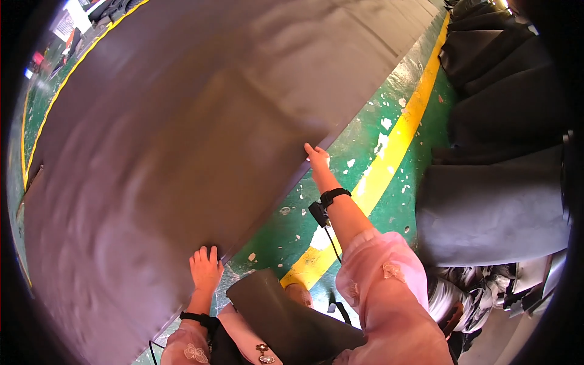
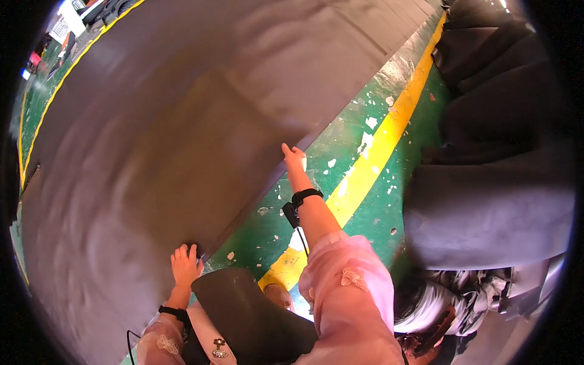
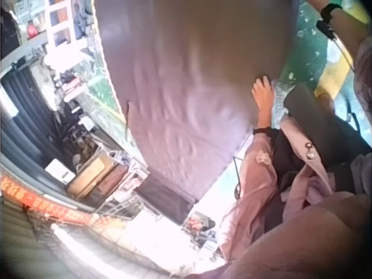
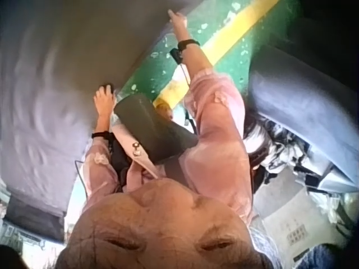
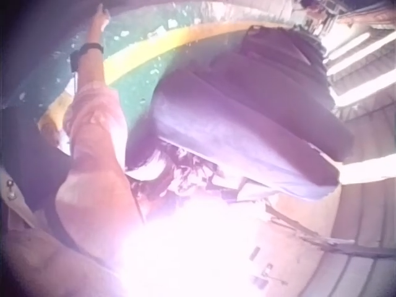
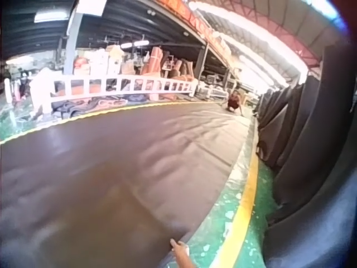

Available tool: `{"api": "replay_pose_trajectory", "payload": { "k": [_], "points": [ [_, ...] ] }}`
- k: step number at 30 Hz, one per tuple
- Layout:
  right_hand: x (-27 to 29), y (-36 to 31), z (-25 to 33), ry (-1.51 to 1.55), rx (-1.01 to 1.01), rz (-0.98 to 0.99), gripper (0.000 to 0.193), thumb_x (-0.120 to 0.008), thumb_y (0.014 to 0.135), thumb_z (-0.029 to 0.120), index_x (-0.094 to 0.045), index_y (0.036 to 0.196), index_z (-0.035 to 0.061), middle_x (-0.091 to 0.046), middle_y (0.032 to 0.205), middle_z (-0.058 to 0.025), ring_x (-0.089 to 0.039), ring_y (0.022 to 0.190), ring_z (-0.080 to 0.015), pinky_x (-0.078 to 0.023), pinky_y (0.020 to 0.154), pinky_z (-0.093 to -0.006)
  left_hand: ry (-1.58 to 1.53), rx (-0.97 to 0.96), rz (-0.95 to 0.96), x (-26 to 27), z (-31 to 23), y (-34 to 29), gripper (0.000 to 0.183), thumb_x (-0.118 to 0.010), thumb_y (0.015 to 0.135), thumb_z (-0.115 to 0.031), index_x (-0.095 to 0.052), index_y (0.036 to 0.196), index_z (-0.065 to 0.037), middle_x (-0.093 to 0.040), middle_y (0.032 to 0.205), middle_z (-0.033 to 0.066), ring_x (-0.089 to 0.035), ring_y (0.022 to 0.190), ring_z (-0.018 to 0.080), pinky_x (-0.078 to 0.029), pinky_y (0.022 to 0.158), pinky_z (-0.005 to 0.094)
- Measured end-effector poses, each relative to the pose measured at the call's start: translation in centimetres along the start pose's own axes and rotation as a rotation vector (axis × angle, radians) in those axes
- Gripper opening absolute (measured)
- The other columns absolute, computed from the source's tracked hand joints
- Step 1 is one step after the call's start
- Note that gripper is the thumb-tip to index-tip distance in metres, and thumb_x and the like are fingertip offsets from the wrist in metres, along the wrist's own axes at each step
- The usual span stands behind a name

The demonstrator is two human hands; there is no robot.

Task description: Cutting a large black material sheet using a metal guide and scissors, then rolling it up in a factory environment.

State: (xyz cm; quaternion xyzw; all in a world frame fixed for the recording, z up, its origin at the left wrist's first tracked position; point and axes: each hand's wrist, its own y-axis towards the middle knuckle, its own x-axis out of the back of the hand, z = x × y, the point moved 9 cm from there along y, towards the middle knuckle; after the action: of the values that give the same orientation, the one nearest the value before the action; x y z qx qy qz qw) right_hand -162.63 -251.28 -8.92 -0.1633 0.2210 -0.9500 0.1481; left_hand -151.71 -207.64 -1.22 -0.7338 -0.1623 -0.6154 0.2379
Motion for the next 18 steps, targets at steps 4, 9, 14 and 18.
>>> {"api": "replay_pose_trajectory", "payload": {
  "k": [4,9,14,18],
  "points": [
    [0.5,-0.5,-1.9,0.121,-0.148,-0.014,0.071,-0.074,0.069,0.031,-0.043,0.121,-0.0068,-0.057,0.077,-0.0032,-0.052,0.064,-0.0114,-0.040,0.062,-0.0253,0.011,0.009,-0.029,0.3,-1.0,1.7,0.048,-0.067,0.065,-0.025,-0.051,0.107,-0.009,-0.049,0.104,0.0126,-0.046,0.093,0.0282,-0.037,0.076,0.0407],
    [1.3,-0.9,-2.2,0.204,-0.152,0.008,0.073,-0.074,0.069,0.031,-0.041,0.122,-0.0060,-0.057,0.076,-0.0021,-0.052,0.064,-0.0109,-0.041,0.063,-0.0251,-0.058,0.008,-0.059,0.9,-2.8,3.8,0.048,-0.068,0.066,-0.028,-0.052,0.108,-0.010,-0.049,0.101,0.0112,-0.047,0.092,0.0272,-0.037,0.075,0.0402],
    [1.2,-1.4,-2.0,0.279,-0.125,-0.010,0.031,-0.072,0.072,0.025,-0.058,0.089,0.0030,-0.056,0.067,0.0003,-0.052,0.059,-0.0096,-0.039,0.060,-0.0230,-0.055,-0.002,-0.040,0.8,-4.6,6.2,0.047,-0.066,0.067,-0.029,-0.052,0.108,-0.011,-0.049,0.098,0.0089,-0.047,0.091,0.0258,-0.037,0.075,0.0396],
    [2.0,-1.3,-2.3,0.340,-0.107,-0.044,0.017,-0.069,0.074,0.020,-0.057,0.073,0.0086,-0.055,0.063,0.0012,-0.050,0.057,-0.0086,-0.038,0.057,-0.0222,-0.051,-0.041,-0.081,1.5,-6.8,8.4,0.044,-0.065,0.068,-0.028,-0.053,0.106,-0.010,-0.049,0.095,0.0082,-0.047,0.089,0.0241,-0.037,0.073,0.0385]
  ]
}}
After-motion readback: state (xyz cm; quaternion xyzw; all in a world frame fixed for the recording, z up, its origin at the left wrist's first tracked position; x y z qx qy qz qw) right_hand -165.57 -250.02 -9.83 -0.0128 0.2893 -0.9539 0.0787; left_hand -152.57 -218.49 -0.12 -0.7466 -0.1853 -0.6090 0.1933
